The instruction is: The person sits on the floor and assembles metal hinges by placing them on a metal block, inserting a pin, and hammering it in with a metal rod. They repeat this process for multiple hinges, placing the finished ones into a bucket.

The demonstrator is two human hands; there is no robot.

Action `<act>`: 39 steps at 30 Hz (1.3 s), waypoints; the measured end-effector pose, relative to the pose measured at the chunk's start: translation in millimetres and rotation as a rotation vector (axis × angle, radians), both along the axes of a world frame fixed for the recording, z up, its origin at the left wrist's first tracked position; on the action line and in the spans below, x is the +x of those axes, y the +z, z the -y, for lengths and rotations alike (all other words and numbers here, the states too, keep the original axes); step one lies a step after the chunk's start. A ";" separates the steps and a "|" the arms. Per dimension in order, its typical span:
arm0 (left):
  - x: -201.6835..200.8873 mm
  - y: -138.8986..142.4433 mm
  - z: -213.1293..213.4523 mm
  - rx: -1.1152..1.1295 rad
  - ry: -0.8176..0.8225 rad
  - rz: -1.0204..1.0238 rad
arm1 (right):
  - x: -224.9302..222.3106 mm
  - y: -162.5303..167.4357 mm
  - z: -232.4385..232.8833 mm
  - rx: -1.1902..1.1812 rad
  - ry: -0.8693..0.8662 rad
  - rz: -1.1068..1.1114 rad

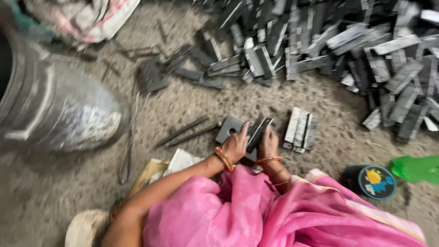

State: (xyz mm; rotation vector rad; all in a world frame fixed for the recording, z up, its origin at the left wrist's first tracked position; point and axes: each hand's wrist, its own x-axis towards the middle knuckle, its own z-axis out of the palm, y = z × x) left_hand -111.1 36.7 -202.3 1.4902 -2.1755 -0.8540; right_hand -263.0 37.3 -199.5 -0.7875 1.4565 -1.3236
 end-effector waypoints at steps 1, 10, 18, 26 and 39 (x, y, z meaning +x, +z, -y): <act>10.2 -7.8 4.6 -0.026 -0.006 -0.014 | -2.3 -6.5 0.7 -0.136 0.024 -0.070; 201.1 -6.4 45.5 0.042 0.368 0.485 | -4.7 -16.0 0.6 -0.259 0.232 -0.695; 259.8 -23.6 27.9 0.211 0.372 0.637 | -13.9 -24.2 -17.5 -0.272 0.263 -0.764; 255.5 -27.4 20.6 0.111 0.313 0.573 | -26.7 -21.3 -18.8 -0.124 0.190 -0.910; 127.5 110.5 33.9 -0.148 0.384 -0.181 | -39.6 -24.0 4.7 -0.089 -0.095 -0.621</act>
